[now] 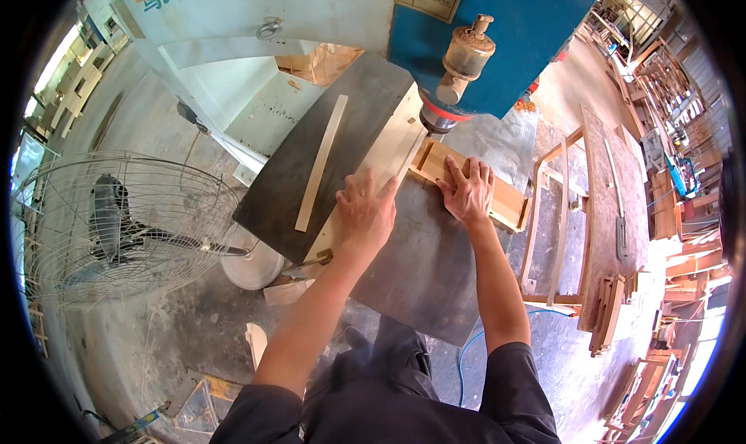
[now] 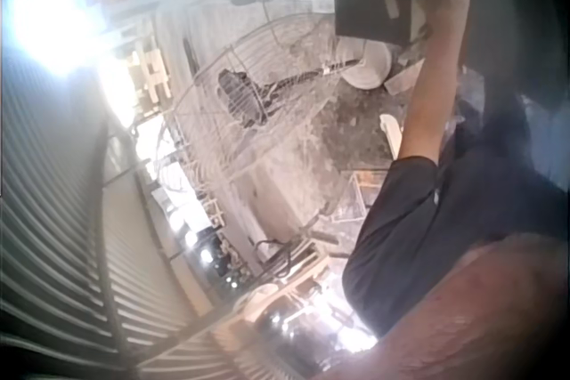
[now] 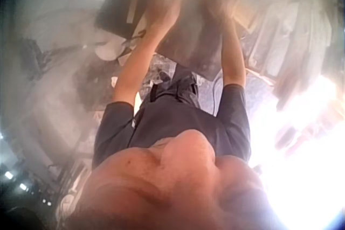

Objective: The person operates a vertical spindle router to shape the edges of small wooden planks. They feed each plank through the machine one at a time, guiding it with both hands, and then stack the finished pieces on a nearby workbench.

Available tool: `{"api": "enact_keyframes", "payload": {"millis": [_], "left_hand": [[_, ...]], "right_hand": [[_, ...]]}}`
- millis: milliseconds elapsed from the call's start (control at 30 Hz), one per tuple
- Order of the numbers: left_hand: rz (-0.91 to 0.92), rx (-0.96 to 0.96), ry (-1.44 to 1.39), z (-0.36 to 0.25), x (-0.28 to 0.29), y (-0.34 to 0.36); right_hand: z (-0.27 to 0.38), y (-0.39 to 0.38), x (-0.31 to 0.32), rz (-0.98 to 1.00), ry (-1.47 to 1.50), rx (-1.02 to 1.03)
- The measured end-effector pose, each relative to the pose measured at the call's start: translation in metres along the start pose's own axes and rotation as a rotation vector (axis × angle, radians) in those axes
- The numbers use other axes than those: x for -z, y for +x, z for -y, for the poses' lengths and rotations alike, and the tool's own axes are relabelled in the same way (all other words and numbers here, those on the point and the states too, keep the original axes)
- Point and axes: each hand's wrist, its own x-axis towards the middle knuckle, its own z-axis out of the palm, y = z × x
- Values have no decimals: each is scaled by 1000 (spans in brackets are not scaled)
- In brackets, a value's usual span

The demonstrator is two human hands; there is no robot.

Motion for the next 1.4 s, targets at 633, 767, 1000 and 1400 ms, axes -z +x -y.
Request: {"api": "enact_keyframes", "payload": {"millis": [633, 767, 1000, 1400], "left_hand": [[-12, -6, -12, 0, -3, 1], [-5, -4, -9, 1, -3, 1], [-5, -12, 5, 3, -1, 0], [20, -24, 198, -4, -5, 3]], "right_hand": [[0, 1, -2, -4, 33, -46], [0, 3, -3, -11, 20, -46], [1, 4, -6, -4, 31, -55], [-7, 4, -14, -82, 107, -79]]}}
